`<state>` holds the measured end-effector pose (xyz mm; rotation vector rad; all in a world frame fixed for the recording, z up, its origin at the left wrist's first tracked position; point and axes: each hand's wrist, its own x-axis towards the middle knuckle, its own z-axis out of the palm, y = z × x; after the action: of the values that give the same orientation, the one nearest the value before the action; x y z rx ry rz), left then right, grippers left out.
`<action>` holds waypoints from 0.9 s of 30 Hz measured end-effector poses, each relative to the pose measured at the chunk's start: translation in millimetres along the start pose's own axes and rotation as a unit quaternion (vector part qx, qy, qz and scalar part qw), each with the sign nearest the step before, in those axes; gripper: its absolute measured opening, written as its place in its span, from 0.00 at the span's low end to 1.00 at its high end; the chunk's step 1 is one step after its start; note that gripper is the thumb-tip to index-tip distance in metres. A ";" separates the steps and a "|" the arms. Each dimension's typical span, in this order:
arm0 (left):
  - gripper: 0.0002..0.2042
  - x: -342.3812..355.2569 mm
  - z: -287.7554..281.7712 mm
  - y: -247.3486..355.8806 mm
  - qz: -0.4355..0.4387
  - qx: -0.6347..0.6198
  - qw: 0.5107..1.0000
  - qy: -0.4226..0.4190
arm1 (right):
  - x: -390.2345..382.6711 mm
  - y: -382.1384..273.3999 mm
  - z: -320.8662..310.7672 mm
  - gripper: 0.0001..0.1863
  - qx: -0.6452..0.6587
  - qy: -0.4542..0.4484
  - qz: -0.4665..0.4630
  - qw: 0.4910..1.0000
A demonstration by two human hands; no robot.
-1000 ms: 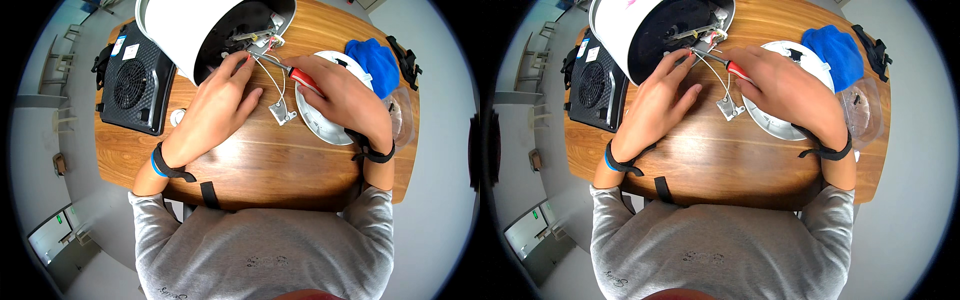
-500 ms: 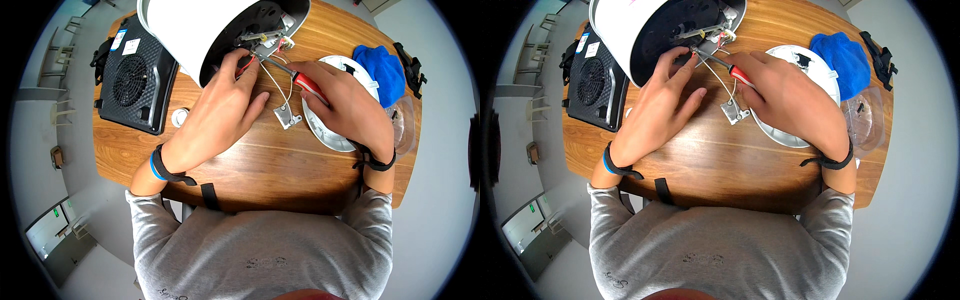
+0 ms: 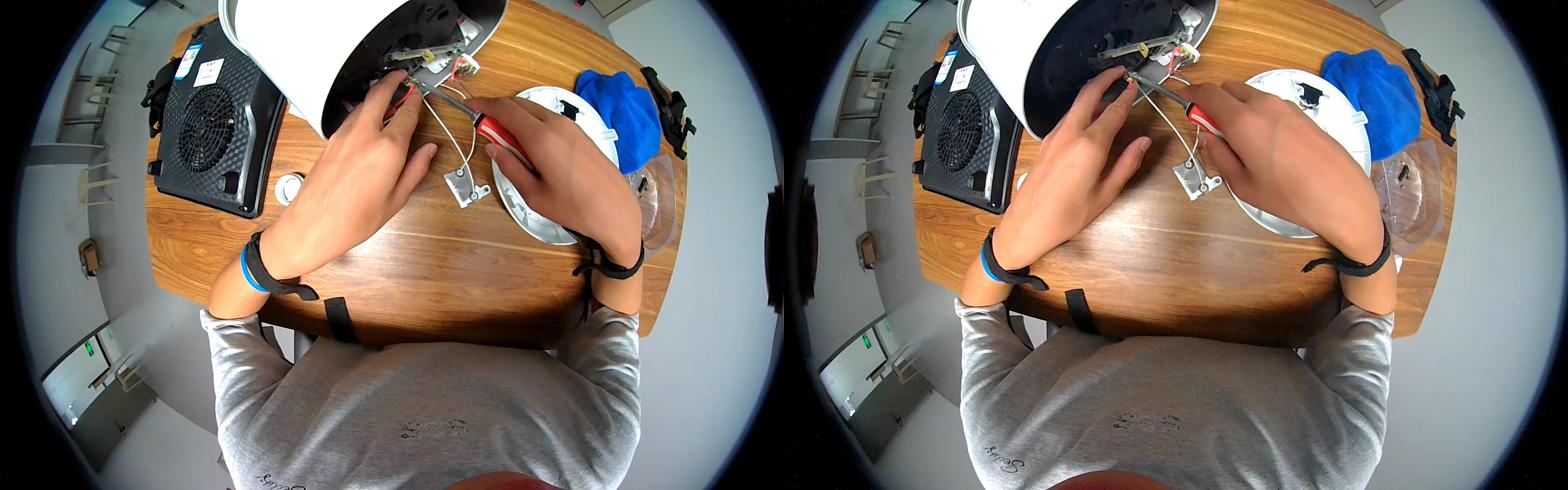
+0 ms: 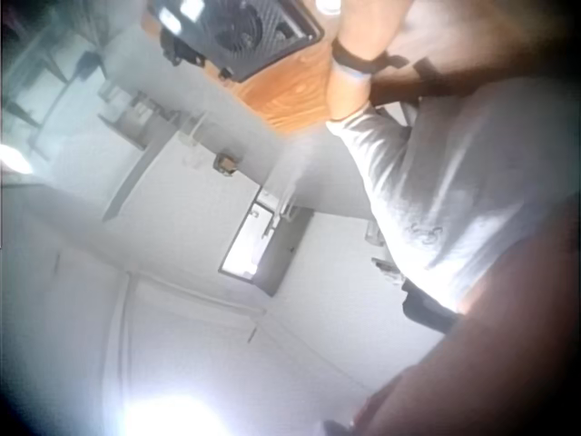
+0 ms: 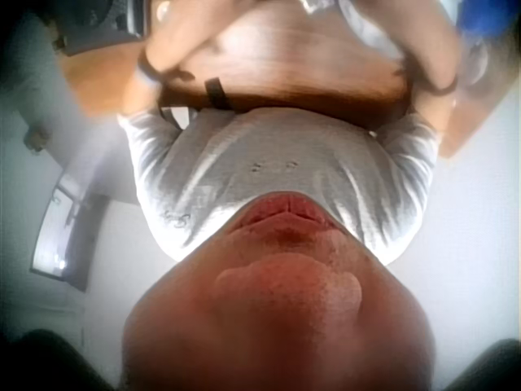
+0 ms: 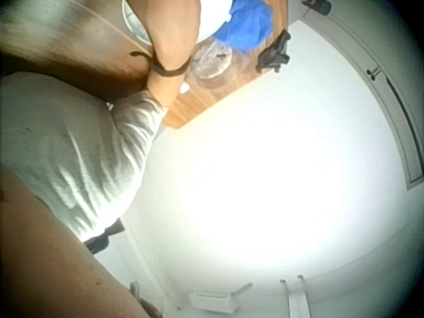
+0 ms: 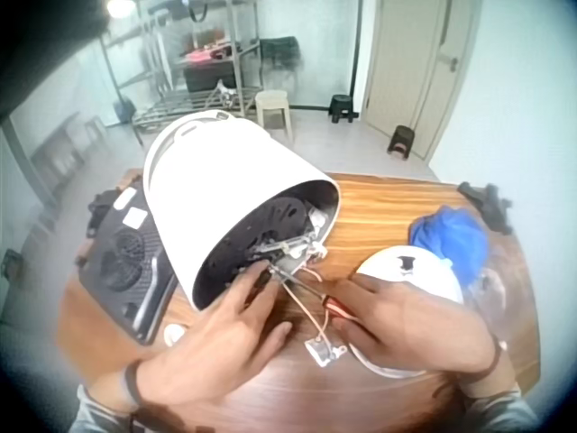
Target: The person cleans the interior of a disassembled white cylindrical appliance with a blue cloth, then uses a screwdriver to connect and secure wires to internal components. The person handles red and white wires, a small white plastic component, and the appliance housing.
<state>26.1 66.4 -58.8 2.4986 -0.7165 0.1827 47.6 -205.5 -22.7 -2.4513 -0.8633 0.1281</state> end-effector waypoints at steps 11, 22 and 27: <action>0.26 -0.4 3.2 0.4 0.004 0.007 1.000 0.012 | -0.4 0.4 2.9 0.24 -0.005 0.007 -0.011 1.000; 0.26 0.2 3.8 -0.9 0.008 0.006 1.000 0.020 | -1.2 -3.5 -1.4 0.20 -0.058 -0.032 0.035 0.997; 0.27 -0.3 3.5 -1.4 0.009 0.006 1.000 0.019 | -0.7 -2.3 -0.5 0.21 -0.021 0.036 0.026 0.999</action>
<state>26.6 65.7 -62.5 2.4952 -0.7240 0.2402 45.9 -204.7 -21.2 -2.5023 -0.7796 0.0390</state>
